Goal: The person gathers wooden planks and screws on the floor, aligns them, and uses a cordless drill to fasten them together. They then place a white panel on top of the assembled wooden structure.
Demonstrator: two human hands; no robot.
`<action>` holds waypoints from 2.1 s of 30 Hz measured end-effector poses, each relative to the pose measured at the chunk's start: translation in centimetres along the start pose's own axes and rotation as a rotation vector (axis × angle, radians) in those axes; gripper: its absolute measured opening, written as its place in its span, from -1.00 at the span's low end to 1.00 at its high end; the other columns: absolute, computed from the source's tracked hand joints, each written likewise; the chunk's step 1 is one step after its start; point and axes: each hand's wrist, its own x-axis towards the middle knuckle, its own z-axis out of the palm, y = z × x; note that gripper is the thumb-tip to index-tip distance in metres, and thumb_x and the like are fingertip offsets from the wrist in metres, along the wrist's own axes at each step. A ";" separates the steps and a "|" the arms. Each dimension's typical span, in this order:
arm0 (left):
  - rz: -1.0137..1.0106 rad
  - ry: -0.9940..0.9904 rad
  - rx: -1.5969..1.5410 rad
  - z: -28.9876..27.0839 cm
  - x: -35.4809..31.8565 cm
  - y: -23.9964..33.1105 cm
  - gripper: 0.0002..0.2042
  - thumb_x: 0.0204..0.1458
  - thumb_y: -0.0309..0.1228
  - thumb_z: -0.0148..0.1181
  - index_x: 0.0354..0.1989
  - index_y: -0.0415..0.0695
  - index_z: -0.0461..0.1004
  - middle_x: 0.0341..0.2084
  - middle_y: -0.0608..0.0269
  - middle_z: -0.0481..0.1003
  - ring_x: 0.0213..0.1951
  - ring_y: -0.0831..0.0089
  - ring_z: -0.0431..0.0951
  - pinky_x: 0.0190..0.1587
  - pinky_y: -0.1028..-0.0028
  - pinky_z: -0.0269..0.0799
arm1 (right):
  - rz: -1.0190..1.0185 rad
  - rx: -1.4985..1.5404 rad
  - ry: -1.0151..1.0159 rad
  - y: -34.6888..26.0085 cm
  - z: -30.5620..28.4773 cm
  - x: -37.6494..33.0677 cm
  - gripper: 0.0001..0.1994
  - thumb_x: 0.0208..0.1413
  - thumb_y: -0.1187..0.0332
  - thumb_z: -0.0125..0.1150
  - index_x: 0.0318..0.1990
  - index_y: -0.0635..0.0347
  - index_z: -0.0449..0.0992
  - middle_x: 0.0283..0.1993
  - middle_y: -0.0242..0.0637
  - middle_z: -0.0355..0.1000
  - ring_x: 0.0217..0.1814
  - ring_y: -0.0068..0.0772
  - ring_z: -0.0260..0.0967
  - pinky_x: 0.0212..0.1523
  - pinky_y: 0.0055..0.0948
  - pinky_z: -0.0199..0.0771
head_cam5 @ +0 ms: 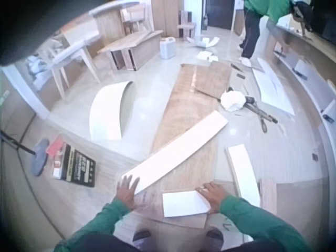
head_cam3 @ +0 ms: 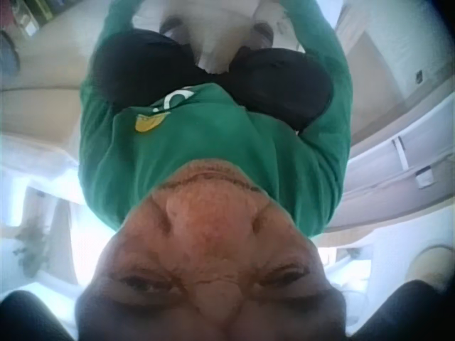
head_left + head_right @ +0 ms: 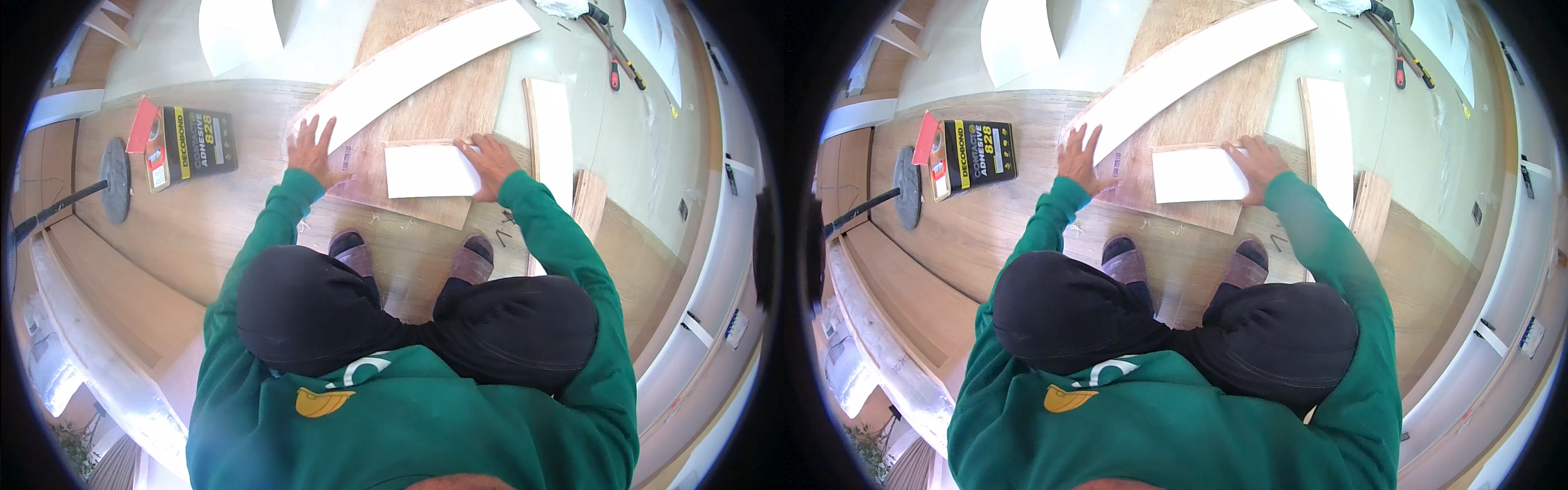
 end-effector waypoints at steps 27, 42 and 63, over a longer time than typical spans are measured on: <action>-0.166 -0.841 -1.734 -2.9 1.8 1.6 -0.11 -0.08 0.07 0.23 0.33 -0.30 0.10 0.02 -0.19 0.40 0.01 0.12 0.49 0.01 0.26 0.48 | -0.221 2.480 0.067 2.7 6.3 -11.2 0.01 -0.04 -0.42 0.05 0.45 0.01 -0.06 0.32 0.45 0.04 0.14 0.39 0.33 -0.21 -0.01 0.55; -0.273 -0.663 -2.010 2.2 4.1 4.5 -0.22 0.00 -0.06 0.18 0.30 -0.32 0.12 0.06 -0.13 0.41 0.05 0.10 0.50 0.08 0.15 0.50 | -0.164 2.479 0.088 2.6 6.4 -10.7 -0.01 -0.01 -0.38 0.03 0.45 0.02 -0.08 0.33 0.40 0.05 0.12 0.49 0.32 -0.18 -0.01 0.59; 0.028 -0.042 -0.748 6.4 4.0 7.2 -0.36 -0.08 -0.33 0.40 0.19 -0.27 0.33 0.10 -0.10 0.39 0.10 0.13 0.45 0.03 0.29 0.48 | -0.115 2.459 -0.004 2.0 8.4 -11.3 -0.11 -0.03 -0.29 0.14 0.39 -0.02 0.08 0.30 -0.07 0.23 0.19 0.05 0.33 -0.10 0.06 0.49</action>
